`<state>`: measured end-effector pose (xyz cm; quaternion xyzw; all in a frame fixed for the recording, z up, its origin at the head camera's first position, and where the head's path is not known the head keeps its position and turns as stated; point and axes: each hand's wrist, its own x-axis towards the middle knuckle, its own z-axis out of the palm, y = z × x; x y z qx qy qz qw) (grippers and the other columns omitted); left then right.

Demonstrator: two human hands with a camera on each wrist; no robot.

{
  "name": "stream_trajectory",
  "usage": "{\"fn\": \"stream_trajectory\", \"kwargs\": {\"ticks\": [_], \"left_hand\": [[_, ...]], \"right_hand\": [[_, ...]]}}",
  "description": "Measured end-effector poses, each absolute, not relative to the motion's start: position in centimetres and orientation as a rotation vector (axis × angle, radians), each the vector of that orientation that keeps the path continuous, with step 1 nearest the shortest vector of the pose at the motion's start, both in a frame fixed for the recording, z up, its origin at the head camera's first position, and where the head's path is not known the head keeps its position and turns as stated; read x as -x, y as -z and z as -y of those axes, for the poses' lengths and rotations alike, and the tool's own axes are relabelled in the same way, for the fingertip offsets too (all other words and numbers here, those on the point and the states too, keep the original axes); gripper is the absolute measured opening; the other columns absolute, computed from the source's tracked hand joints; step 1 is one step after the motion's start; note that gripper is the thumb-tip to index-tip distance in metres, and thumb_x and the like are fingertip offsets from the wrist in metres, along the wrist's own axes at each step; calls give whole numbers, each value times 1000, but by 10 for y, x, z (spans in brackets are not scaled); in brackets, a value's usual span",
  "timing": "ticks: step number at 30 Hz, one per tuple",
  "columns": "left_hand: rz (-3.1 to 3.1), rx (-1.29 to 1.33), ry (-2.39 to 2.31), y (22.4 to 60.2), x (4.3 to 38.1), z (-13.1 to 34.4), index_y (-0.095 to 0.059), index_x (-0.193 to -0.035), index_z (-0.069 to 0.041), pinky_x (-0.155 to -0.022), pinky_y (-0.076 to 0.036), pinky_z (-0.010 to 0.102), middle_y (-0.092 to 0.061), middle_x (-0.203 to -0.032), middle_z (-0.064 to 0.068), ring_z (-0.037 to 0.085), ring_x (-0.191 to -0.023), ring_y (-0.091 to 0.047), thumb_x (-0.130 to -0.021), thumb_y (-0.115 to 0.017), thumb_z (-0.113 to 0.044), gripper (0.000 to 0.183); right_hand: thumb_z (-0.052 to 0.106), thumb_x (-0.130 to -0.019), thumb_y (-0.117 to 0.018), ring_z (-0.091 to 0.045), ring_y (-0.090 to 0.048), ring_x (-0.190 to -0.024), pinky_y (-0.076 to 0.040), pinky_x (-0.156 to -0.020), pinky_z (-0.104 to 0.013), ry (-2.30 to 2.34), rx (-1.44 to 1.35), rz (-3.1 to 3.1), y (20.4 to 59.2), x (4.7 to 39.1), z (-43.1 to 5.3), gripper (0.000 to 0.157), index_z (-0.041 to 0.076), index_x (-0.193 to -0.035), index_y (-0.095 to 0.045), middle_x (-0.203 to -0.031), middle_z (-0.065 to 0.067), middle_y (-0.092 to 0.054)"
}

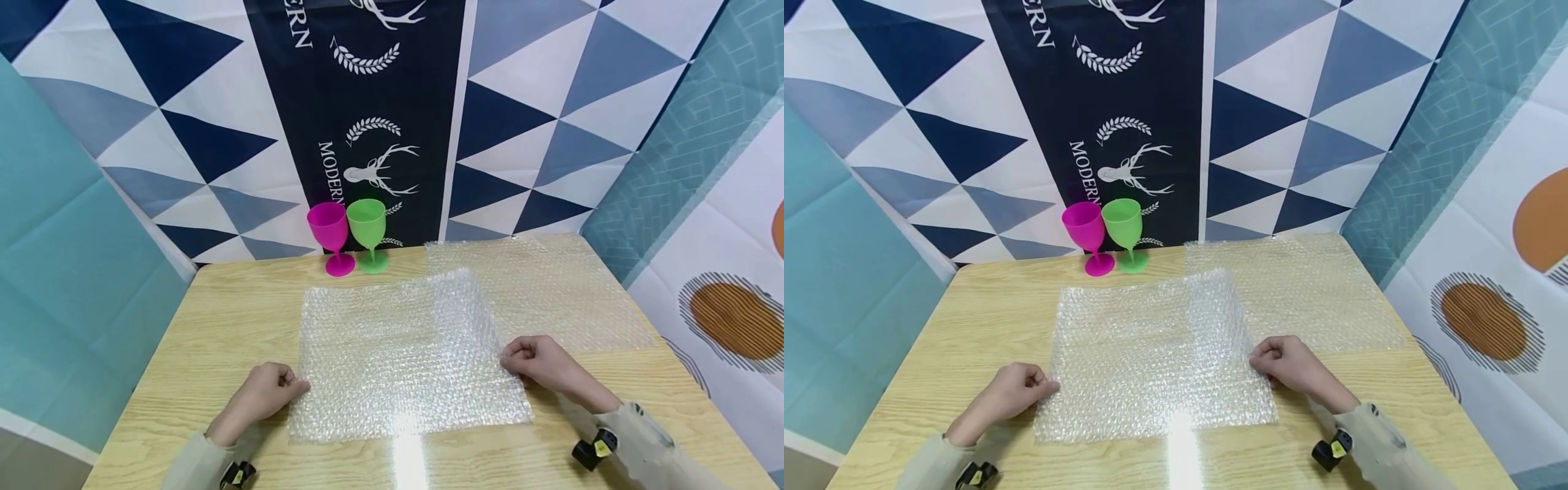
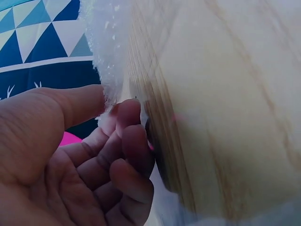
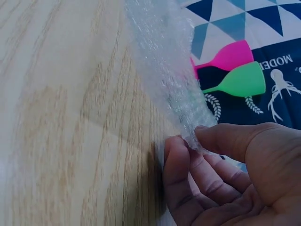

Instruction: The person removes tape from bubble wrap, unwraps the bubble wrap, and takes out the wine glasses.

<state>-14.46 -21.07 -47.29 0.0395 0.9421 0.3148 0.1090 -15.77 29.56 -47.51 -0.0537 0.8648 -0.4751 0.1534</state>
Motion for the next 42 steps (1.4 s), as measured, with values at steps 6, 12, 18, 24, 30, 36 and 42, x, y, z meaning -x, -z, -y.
{"fn": "stream_trajectory", "kwargs": {"ticks": [6,12,18,24,30,36,42], "left_hand": [[-2791,-172,-959,471,144,211,-62,-73,-14,-49,-33,20,-51,-59,-5,8,-52,-37,-94,-75,-27,28],[-2809,-200,-967,469,147,206,-62,-74,-14,-48,-31,20,-49,-58,-6,7,-51,-35,-95,-75,-26,27],[-2806,-229,-1004,469,154,197,-64,-75,-14,-48,-34,20,-53,-60,-5,7,-52,-40,-95,-75,-24,25],[-2816,-240,-1021,470,157,190,-64,-74,-15,-47,-34,20,-54,-59,-6,6,-51,-40,-95,-75,-24,25],[-2807,-282,-1055,471,159,183,-64,-74,-16,-47,-34,20,-55,-60,-6,6,-51,-40,-96,-74,-25,26],[-2797,-327,-1115,475,164,171,-65,-75,-15,-47,-35,19,-56,-60,-6,5,-51,-41,-95,-75,-24,24],[-2764,-372,-1176,479,169,157,-65,-75,-15,-46,-32,18,-55,-59,-7,3,-49,-39,-96,-74,-26,25]], "right_hand": [[21,-96,-73,-7,-60,-69,-52,-61,-23,1328,185,-2562,474,160,-301,21,2,-105,-73,-82,-4,-73],[21,-96,-73,-8,-60,-68,-52,-60,-24,1297,170,-2619,472,163,-308,22,2,-107,-73,-83,-3,-73],[20,-97,-71,-8,-59,-69,-52,-60,-23,1294,134,-2665,469,167,-316,23,1,-109,-73,-83,-4,-71],[23,-98,-71,-7,-59,-71,-53,-60,-23,1294,127,-2704,464,169,-322,24,1,-110,-73,-86,-4,-72],[24,-99,-70,-6,-59,-71,-53,-60,-24,1289,117,-2746,460,171,-330,25,2,-111,-73,-87,-6,-72],[28,-101,-68,-7,-61,-73,-56,-62,-26,1296,81,-2746,457,172,-344,33,0,-118,-71,-92,-7,-73],[32,-102,-66,-6,-63,-78,-57,-65,-26,1247,50,-2785,458,173,-359,38,-1,-120,-69,-96,-7,-74]]}}
